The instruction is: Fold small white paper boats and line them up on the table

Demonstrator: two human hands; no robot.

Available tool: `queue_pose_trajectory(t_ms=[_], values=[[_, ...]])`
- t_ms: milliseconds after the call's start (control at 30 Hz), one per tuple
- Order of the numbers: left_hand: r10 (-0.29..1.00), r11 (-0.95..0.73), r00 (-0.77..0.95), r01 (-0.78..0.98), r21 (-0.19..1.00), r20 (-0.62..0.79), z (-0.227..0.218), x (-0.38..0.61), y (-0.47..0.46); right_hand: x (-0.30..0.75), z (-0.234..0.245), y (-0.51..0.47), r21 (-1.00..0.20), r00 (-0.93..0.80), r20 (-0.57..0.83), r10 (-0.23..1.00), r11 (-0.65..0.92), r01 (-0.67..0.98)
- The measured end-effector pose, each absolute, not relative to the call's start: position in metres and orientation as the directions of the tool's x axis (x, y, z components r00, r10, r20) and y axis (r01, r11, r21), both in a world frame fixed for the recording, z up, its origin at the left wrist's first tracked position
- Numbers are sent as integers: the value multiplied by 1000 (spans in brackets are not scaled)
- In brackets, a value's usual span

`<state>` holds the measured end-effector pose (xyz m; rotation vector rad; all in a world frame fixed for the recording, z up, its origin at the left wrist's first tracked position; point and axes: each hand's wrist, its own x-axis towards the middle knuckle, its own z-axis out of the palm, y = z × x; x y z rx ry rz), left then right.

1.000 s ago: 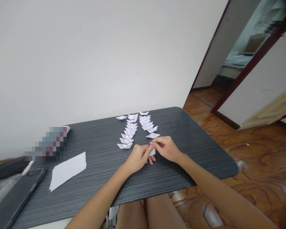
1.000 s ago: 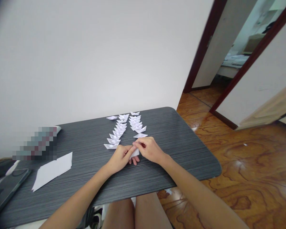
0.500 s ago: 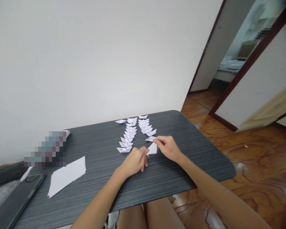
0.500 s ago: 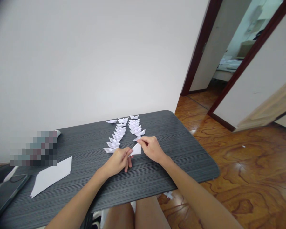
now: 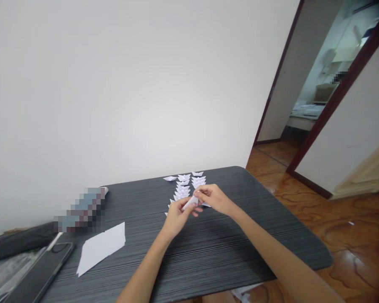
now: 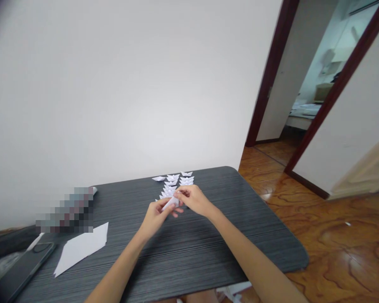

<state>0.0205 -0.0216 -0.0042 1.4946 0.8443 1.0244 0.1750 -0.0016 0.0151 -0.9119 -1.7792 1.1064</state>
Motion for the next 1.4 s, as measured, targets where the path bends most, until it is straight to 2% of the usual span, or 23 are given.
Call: queue_pose_trajectory(t_ms=[167, 233, 333, 433, 500, 600, 700, 800, 967, 1100, 1233, 1400], values=[[941, -68, 323, -116, 991, 103, -11, 16, -16, 163, 7, 8, -954, -452, 246, 858, 296, 41], [953, -119, 269, -84, 989, 137, -15, 17, -14, 162, -2, 12, -936, -372, 308, 876, 348, 45], [944, -265, 228, 87, 960, 239, -20, 19, -12, 165, -12, 13, -872, -213, 434, 875, 468, 143], [929, -369, 131, 218, 903, 347, -23, 20, -13, 169, -12, 8, -786, -186, 525, 831, 557, 269], [917, -398, 78, 210, 893, 390, -22, 19, -15, 171, -9, 2, -711, -264, 537, 801, 598, 370], [913, -403, 121, 97, 910, 391, -19, 20, -17, 172, -6, -4, -678, -380, 483, 789, 612, 408], [936, -338, 117, 23, 941, 333, -16, 22, -17, 171, -7, -4, -754, -408, 423, 809, 564, 338], [966, -248, 67, -60, 967, 251, -14, 23, -17, 175, -6, -1, -844, -328, 374, 867, 465, 266], [986, -165, -25, -187, 968, 163, -13, 21, -16, 187, 2, 2, -892, -271, 320, 908, 385, 237], [983, -165, -134, -334, 928, 126, -14, 23, -14, 185, 2, 2, -982, -273, 182, 945, 190, 4], [984, -175, -117, -429, 886, 138, -14, 24, -14, 177, -6, 3, -968, -309, 69, 948, -11, -251], [980, -190, -25, -389, 901, 196, -12, 27, -17, 172, -12, 6, -875, -245, 99, 965, -33, -483]])
